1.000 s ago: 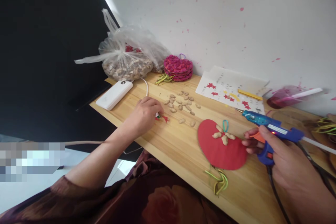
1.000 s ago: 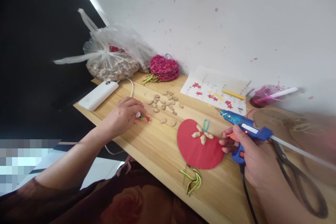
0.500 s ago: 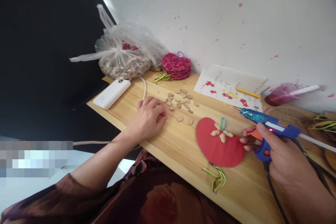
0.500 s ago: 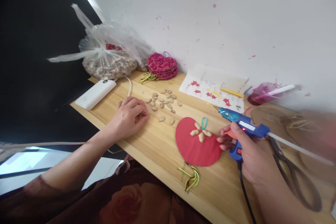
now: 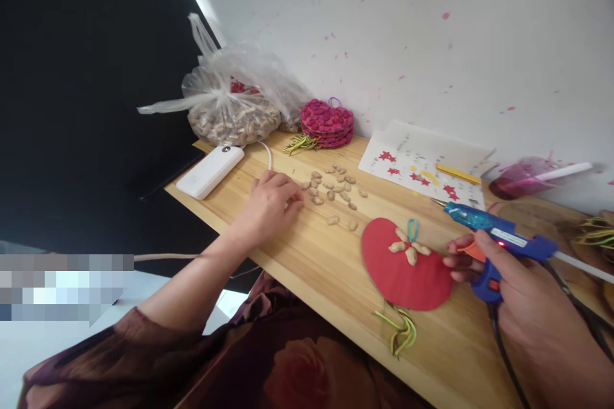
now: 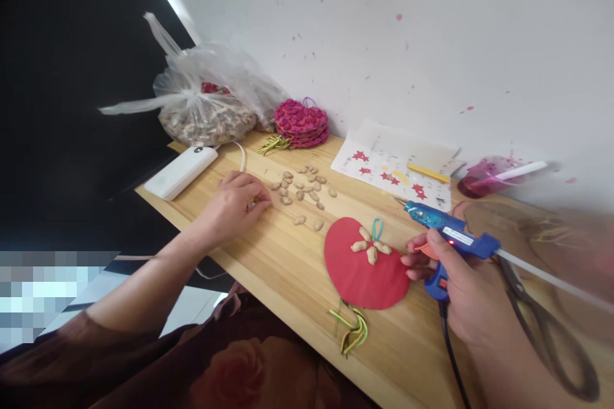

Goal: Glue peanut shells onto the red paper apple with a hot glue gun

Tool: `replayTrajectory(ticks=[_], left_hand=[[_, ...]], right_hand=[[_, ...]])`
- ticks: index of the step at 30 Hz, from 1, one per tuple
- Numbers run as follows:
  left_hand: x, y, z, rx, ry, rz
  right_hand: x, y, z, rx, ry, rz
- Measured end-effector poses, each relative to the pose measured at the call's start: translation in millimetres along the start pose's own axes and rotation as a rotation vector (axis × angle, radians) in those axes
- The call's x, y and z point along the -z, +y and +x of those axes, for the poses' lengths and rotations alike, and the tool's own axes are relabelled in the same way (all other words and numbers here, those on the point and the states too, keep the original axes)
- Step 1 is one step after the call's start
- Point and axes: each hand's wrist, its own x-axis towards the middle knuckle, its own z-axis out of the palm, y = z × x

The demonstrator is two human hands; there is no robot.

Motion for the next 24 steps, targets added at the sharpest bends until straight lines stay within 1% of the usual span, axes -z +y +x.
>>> replayTrajectory(ticks=[1,3,4,6,8,10,14,17,20,24], left_hand=[[7.1,-7.2,-1.3,0.012,-0.001,-0.036],[23.7,-21.6,-5.3,0.105,-0.029,-0.137],[31.9,-27.7,-7.8,0.156,-0.072,-0.165],[44.6,-36.3,-13.1,0.220,-0.208,-0.209],[49.7,-39.5,-17.6,0.242,-0.324,-0.246],[46.8,-38.0,-20.0,0.242,-0.363,-0.279],[31.1,-28.5,-16.4,0.207,-0.306,-0.295],[23.4,-22.7,-10.9,0.153,-0.234,-0.281],[22.3,-19.0,-6.5,0.146,-0.090,-0.282],[27.6,-11.1,2.0,0.115,0.101,-0.338]], right_hand=[[-0.1,0.2,-0.5,0.002,0.007,-0.011],[-1.0,-0.4,-0.9,0.018,0.015,-0.029],[-1.7,-1.0,-0.8,0.030,0.016,-0.033],[-3.3,-2.5,-0.2,0.045,0.014,-0.032],[-4.5,-4.0,0.0,0.054,0.017,-0.032],[-5.2,-5.2,-0.7,0.051,0.022,-0.033],[-4.8,-5.1,-1.5,0.044,0.020,-0.032],[-4.5,-4.6,0.1,0.037,0.007,-0.017],[-4.7,-5.3,1.5,0.032,0.010,-0.011],[-2.8,-5.3,2.1,0.031,0.006,-0.001]])
